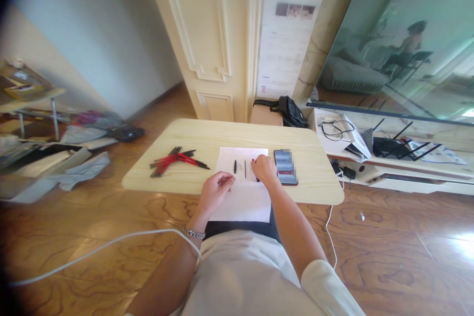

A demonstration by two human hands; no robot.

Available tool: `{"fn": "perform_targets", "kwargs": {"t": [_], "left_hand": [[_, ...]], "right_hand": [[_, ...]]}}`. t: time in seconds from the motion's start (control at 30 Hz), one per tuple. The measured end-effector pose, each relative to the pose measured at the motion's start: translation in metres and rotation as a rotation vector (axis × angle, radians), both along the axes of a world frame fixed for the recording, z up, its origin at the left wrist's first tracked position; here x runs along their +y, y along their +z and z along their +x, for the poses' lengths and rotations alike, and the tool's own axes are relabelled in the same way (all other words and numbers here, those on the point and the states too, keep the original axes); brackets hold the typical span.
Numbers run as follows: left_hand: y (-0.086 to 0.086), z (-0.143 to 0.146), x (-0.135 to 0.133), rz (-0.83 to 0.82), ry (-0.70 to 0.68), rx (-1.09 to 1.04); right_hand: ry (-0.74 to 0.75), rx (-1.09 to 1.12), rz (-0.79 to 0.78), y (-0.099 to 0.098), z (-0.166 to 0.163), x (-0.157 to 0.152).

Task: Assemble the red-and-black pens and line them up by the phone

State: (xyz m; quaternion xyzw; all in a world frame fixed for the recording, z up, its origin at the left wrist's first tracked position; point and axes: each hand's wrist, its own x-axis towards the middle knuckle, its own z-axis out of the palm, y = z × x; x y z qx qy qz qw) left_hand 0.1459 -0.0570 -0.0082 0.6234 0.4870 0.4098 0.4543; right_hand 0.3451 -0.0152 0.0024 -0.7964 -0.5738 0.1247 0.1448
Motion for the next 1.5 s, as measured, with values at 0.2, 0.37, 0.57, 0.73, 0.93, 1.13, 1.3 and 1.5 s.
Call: {"fn": "perform_targets", "kwargs": {"t": [0.2,0.37,0.57,0.73,0.93,1.13,1.3,1.5], "left_hand": [[0.002,0.008,0.001,-0.092,-0.079,-0.15],[0.002,0.02,-0.003,-0.139,-0.125,-0.298],[-0.001,0.022,-0.005,-0.147,-0.15,-0.38],[-0.005,0.019,-0.003,-0.178,-0.13,-0.385],[-0.006,0.018,-0.002,-0.14,-0.098,-0.381],[-0.004,0.016,-0.002,-0.091,-0.081,-0.364],[-0.005,0.014,-0.003,-0.044,-0.081,-0.312],[-0.006,0.015,-0.003,-0.022,-0.08,-0.267]], "right_hand": [[0.096,0.426,0.238,0.011,-0.005,-0.019],[0.159,0.873,0.278,0.007,-0.026,-0.042],[0.2,0.996,0.305,0.001,-0.042,-0.055],[0.258,0.871,0.275,0.004,-0.033,-0.05],[0.158,0.424,0.318,0.006,-0.003,-0.03],[0.227,0.16,0.155,-0.007,-0.001,-0.02],[0.186,0.061,0.104,-0.014,-0.011,-0.018],[0.164,0.07,0.107,-0.01,-0.015,-0.018]]}}
